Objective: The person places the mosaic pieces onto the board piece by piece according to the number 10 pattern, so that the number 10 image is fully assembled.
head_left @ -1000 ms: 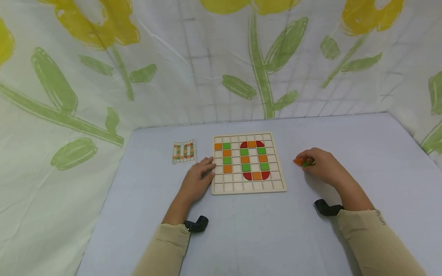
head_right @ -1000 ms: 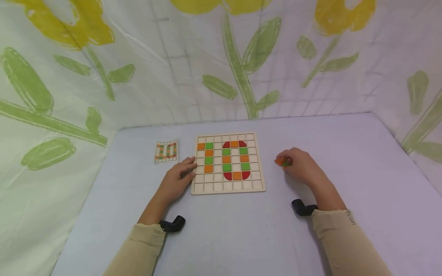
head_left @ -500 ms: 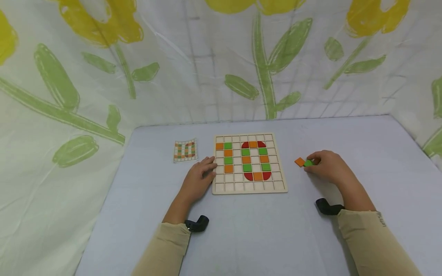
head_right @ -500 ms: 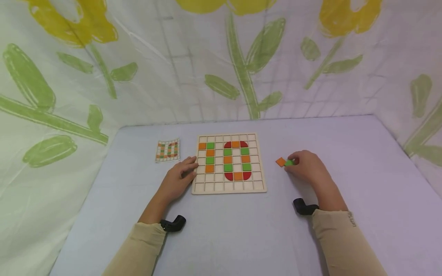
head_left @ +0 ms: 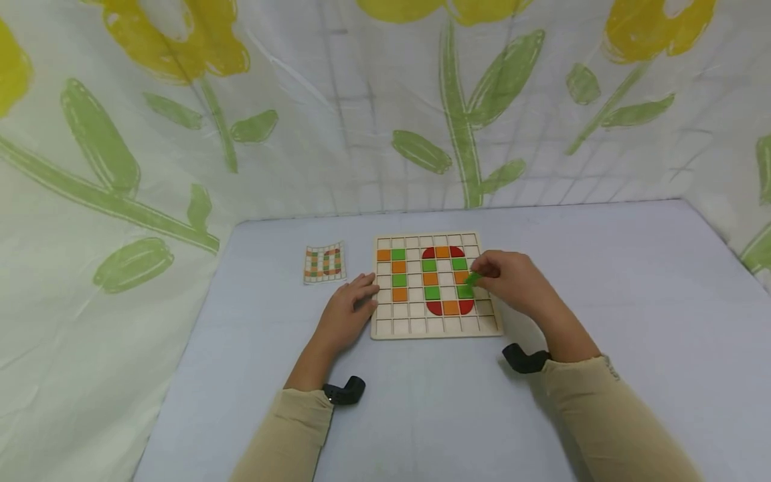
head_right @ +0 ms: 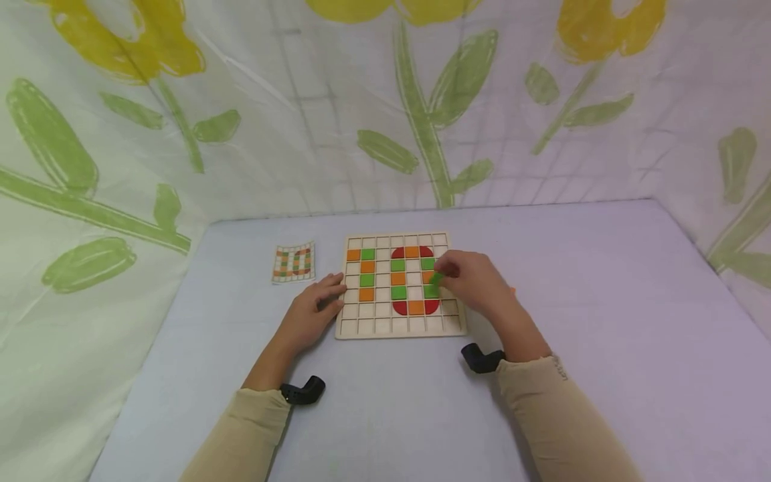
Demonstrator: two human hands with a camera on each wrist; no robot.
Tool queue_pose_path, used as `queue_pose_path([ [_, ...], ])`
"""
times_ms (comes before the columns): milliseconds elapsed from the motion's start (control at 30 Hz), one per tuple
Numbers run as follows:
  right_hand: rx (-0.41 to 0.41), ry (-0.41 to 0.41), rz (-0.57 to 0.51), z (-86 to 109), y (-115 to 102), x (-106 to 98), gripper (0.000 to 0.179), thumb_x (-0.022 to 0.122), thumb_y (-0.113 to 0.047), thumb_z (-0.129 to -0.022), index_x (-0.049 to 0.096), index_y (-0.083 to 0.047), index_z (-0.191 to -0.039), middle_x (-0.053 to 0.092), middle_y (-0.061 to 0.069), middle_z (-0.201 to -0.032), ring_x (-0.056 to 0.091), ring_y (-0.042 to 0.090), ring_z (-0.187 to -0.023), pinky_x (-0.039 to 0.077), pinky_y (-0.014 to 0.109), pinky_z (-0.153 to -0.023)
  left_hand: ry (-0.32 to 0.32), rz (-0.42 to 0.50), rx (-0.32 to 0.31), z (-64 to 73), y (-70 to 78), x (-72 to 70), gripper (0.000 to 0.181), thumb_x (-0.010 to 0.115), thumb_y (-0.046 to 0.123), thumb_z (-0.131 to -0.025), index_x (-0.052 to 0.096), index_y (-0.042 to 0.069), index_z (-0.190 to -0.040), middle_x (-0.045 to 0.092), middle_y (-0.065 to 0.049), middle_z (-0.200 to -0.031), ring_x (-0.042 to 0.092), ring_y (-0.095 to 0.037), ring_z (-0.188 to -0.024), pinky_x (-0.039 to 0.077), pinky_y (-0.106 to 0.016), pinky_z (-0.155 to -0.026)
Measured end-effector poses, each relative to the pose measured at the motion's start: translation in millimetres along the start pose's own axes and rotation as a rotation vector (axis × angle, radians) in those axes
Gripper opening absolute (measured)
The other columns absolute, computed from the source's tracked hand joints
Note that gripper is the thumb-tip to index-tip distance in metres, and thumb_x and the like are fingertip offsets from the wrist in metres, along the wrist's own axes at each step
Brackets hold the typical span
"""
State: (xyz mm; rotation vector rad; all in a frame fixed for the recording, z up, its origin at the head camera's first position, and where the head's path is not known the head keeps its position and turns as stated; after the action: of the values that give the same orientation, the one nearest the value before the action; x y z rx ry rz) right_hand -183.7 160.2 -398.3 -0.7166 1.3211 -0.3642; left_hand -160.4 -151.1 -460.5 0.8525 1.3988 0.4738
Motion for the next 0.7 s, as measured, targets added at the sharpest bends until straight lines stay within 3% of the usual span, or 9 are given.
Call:
queue_pose_path([
  [167,-0.064,-0.102,-0.013,-11.8,-36.2,38.2,0.013,0.068,-0.008,-0.088,0.074,-0.013,-0.099,0.073,-0.001,-0.096,0.065,0.017,-0.091,0.057,0.037,-0.083,0.010,0.002,0.009,-0.1,0.9,-0.3,0.033,0.060,0.021,-0.098,0.065,0.010,-0.129,0.048,0.003,-0.150,0.035,-0.019,-0.145,0.019,-0.043,-0.125],
  [333,-0.142,-0.130,0.017,-21.0,-61.9,68.0,0.014,0.069,-0.007,-0.086,0.077,-0.016,-0.095,0.072,-0.005,-0.093,0.062,0.013,-0.088,0.056,0.032,-0.080,0.019,-0.004,0.009,0.1,0.2,-0.1,0.032,0.061,0.021,-0.098,0.066,0.011,-0.128,0.049,0.003,-0.150,0.036,-0.018,-0.145,0.020,-0.043,-0.124],
  [700,-0.184,-0.122,0.157,-25.1,-75.8,95.0,0.012,0.071,-0.011,-0.089,0.079,-0.013,-0.099,0.074,-0.003,-0.095,0.066,0.014,-0.090,0.057,0.033,-0.083,0.018,-0.016,0.021,-1.5,-3.3,1.2,0.032,0.061,0.021,-0.098,0.066,0.013,-0.129,0.049,0.004,-0.149,0.037,-0.017,-0.144,0.021,-0.043,-0.124],
])
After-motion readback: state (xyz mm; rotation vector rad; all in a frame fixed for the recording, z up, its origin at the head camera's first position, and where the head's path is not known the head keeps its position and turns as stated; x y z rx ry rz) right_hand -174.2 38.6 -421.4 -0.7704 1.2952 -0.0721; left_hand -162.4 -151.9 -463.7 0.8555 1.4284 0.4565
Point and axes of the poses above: each hand's wrist, its own z-axis away from the middle knuckle, its own x-axis out of the palm, y = z × x, the point moved 3 cm from there along -z, towards the middle knuckle
